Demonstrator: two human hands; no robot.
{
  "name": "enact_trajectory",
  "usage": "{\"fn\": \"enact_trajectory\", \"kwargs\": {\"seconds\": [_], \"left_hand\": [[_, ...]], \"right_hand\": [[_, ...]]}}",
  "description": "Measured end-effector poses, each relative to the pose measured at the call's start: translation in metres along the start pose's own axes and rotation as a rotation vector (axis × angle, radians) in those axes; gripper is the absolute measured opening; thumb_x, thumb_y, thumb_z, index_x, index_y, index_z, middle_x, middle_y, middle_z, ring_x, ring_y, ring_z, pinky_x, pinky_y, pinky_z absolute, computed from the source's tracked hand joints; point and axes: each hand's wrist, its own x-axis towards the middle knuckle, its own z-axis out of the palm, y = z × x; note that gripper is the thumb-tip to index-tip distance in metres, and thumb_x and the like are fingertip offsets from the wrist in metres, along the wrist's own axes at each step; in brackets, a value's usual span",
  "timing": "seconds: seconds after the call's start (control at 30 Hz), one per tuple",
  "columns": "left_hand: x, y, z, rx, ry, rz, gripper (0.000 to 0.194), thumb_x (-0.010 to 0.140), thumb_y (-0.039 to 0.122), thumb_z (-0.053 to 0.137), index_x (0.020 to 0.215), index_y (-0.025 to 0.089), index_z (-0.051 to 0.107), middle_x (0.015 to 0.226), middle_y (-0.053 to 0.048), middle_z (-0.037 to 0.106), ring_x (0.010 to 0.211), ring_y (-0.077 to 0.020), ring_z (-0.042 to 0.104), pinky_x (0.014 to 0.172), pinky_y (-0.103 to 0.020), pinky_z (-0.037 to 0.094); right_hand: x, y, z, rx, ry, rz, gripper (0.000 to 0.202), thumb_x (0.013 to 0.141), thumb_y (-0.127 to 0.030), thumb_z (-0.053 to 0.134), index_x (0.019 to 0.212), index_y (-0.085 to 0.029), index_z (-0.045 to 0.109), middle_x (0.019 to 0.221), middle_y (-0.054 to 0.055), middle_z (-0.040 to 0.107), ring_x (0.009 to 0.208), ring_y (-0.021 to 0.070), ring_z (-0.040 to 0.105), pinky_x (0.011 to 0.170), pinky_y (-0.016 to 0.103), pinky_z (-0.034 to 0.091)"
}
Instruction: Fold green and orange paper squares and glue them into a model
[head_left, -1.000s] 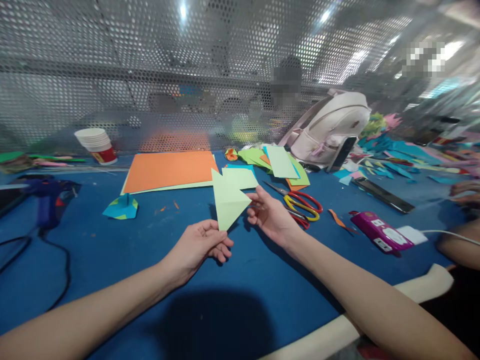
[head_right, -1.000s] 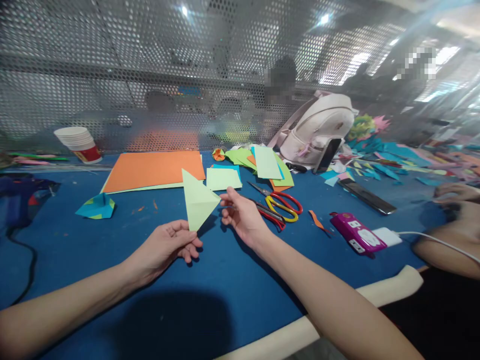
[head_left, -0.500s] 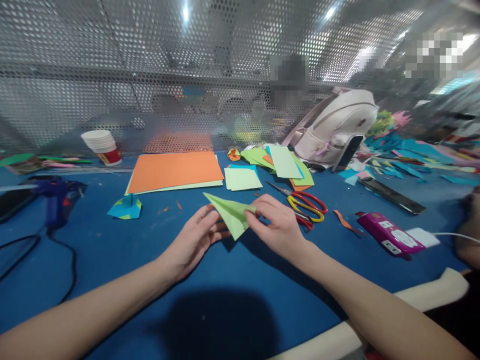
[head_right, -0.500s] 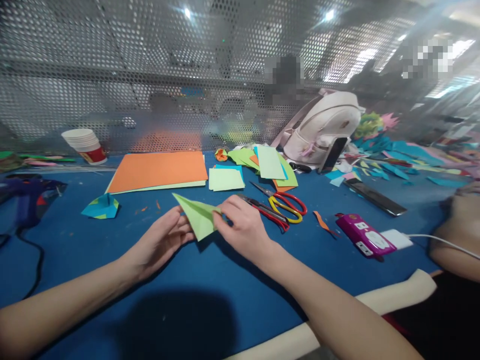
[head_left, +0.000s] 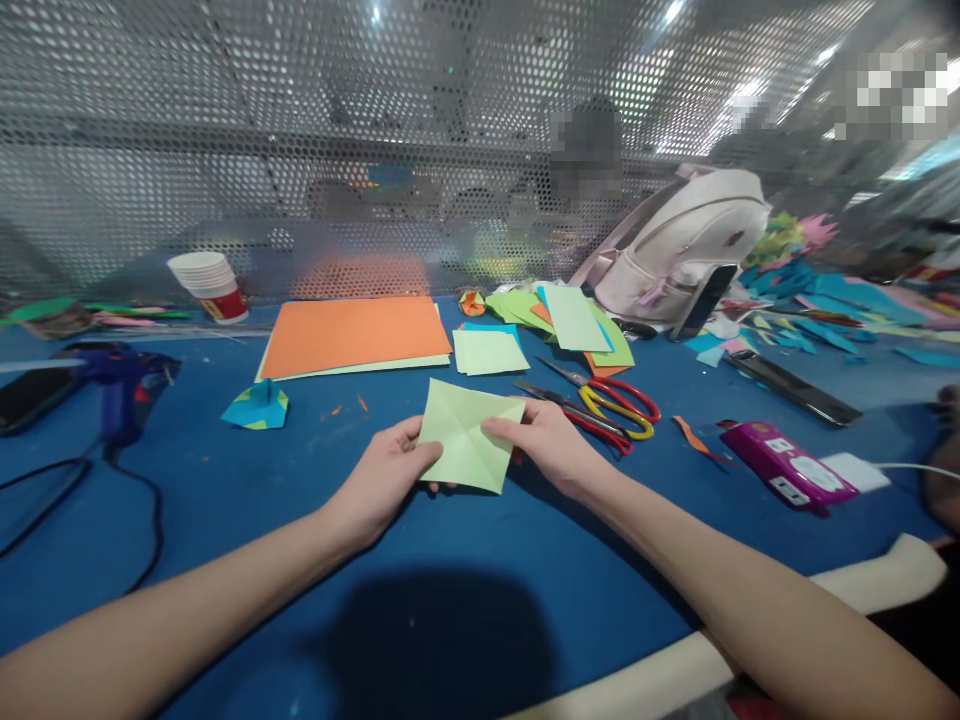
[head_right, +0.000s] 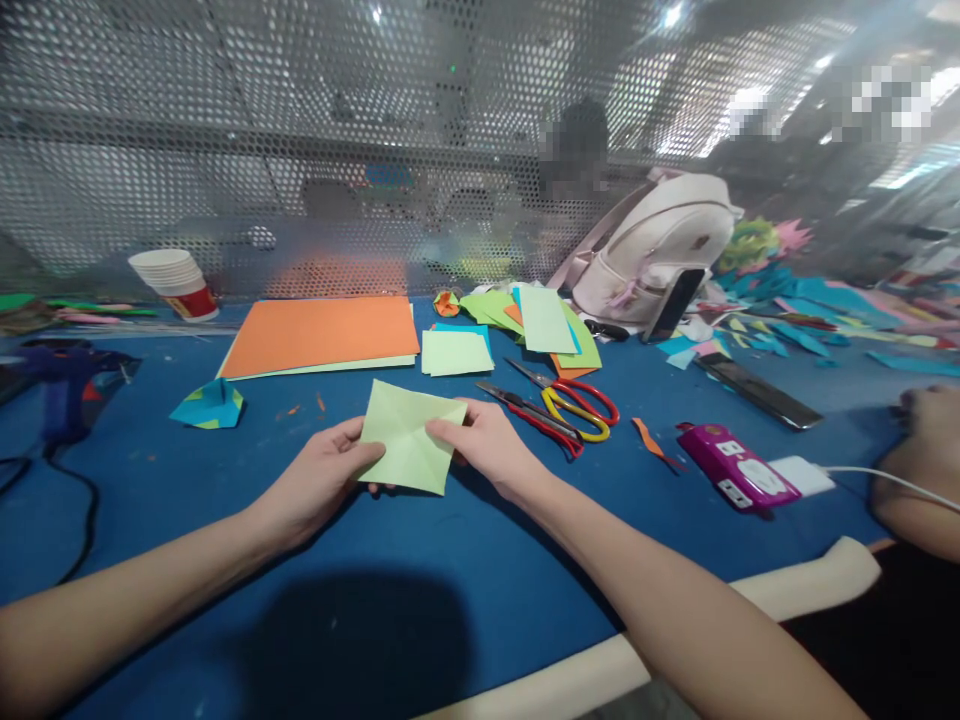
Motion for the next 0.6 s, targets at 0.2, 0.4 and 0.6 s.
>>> {"fn": "enact_trajectory", "kwargs": {"seconds": [0.2,0.4,0.6], "left_hand": [[0.0032,-0.0046,-0.0039,0.014,0.017,0.011,0.023,0.076,0.029,0.063,0.092,0.013,0.058,0.067,-0.002,0.062,0.054,-0.0106,0.056,0.047,-0.020,0.039],[0.0054,-0.0090,-0.0066,0.032,-0.034,0.012,0.018,0.077,0.028,0.061,0.087,0.013,0.058,0.062,-0.002,0.062,0.049,-0.0099,0.055,0.046,-0.020,0.039],[0.0077,-0.0042,-0.0059,-0.114,0.009,-0.008,0.013,0.073,0.018,0.061,0.084,0.012,0.060,0.060,-0.002,0.063,0.050,-0.0103,0.057,0.044,-0.019,0.041]], "right_hand": [[0.0001,0.0060,0.0019,0.152,-0.045,0.015,0.028,0.064,-0.037,0.071,0.075,-0.013,0.063,0.064,0.000,0.060,0.053,0.0092,0.048,0.045,0.023,0.033],[-0.0004,0.0069,0.0037,0.181,-0.079,0.049,0.026,0.063,-0.034,0.073,0.076,-0.013,0.064,0.062,0.000,0.060,0.052,0.0094,0.049,0.047,0.023,0.034],[0.0059,0.0052,-0.0052,0.284,-0.075,0.129,0.022,0.059,-0.022,0.075,0.077,-0.014,0.066,0.060,-0.002,0.061,0.049,0.0081,0.053,0.045,0.021,0.041]]}}
